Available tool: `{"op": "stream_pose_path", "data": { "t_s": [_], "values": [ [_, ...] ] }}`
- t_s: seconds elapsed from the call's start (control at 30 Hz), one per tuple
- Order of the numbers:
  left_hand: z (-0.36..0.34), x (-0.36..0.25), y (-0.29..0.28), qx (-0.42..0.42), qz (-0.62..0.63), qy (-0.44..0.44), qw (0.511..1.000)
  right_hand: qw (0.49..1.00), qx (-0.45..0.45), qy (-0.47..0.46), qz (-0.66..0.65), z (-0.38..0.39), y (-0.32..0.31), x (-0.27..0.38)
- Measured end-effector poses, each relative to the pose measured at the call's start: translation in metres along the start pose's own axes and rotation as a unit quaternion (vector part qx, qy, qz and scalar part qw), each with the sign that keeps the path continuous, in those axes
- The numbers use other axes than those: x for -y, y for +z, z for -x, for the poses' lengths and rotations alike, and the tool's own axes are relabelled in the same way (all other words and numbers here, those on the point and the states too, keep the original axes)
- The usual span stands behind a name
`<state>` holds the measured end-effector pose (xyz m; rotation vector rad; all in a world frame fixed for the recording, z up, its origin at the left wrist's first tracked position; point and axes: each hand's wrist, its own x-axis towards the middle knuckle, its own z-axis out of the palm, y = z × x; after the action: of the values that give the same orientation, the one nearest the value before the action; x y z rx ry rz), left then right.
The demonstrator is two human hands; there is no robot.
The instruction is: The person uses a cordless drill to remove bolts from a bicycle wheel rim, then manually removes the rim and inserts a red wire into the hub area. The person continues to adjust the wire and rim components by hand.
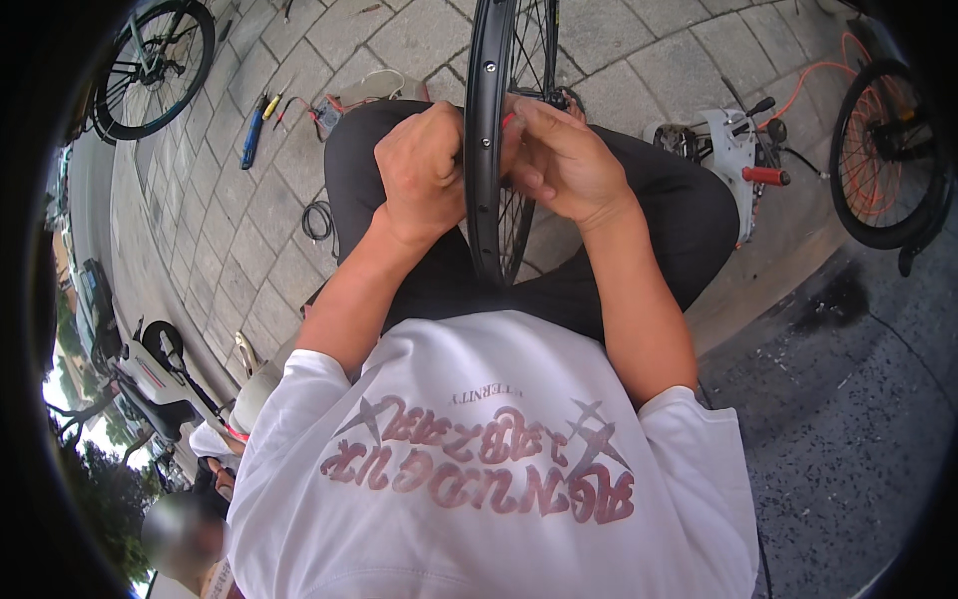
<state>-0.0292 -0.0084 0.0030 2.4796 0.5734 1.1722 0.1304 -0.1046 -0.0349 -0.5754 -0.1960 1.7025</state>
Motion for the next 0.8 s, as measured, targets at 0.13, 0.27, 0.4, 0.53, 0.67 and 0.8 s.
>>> {"op": "stream_pose_path", "data": {
  "t_s": [0.13,0.27,0.4,0.53,0.67,0.8],
  "values": [
    [0.003,0.008,-0.007,0.05,0.016,-0.002,0.999,1.0,0.003,-0.018,-0.013,-0.008,0.0,-0.004],
    [0.0,0.005,-0.026,0.13,0.004,-0.036,0.991,0.985,-0.157,0.044,0.054,-0.013,0.046,0.015],
    [-0.009,-0.003,-0.027,0.053,0.03,-0.065,0.996,0.985,-0.104,0.103,0.092,-0.018,0.044,0.029],
    [-0.003,0.005,-0.021,0.058,0.011,-0.011,0.998,0.983,-0.073,0.125,0.114,-0.02,0.035,0.037],
    [-0.009,0.0,-0.02,0.059,-0.017,-0.01,0.998,0.992,-0.072,0.093,0.042,-0.014,0.02,0.022],
    [-0.002,0.005,-0.011,0.034,-0.009,-0.009,0.999,1.0,-0.01,0.021,-0.016,-0.002,0.009,0.005]
  ]
}}
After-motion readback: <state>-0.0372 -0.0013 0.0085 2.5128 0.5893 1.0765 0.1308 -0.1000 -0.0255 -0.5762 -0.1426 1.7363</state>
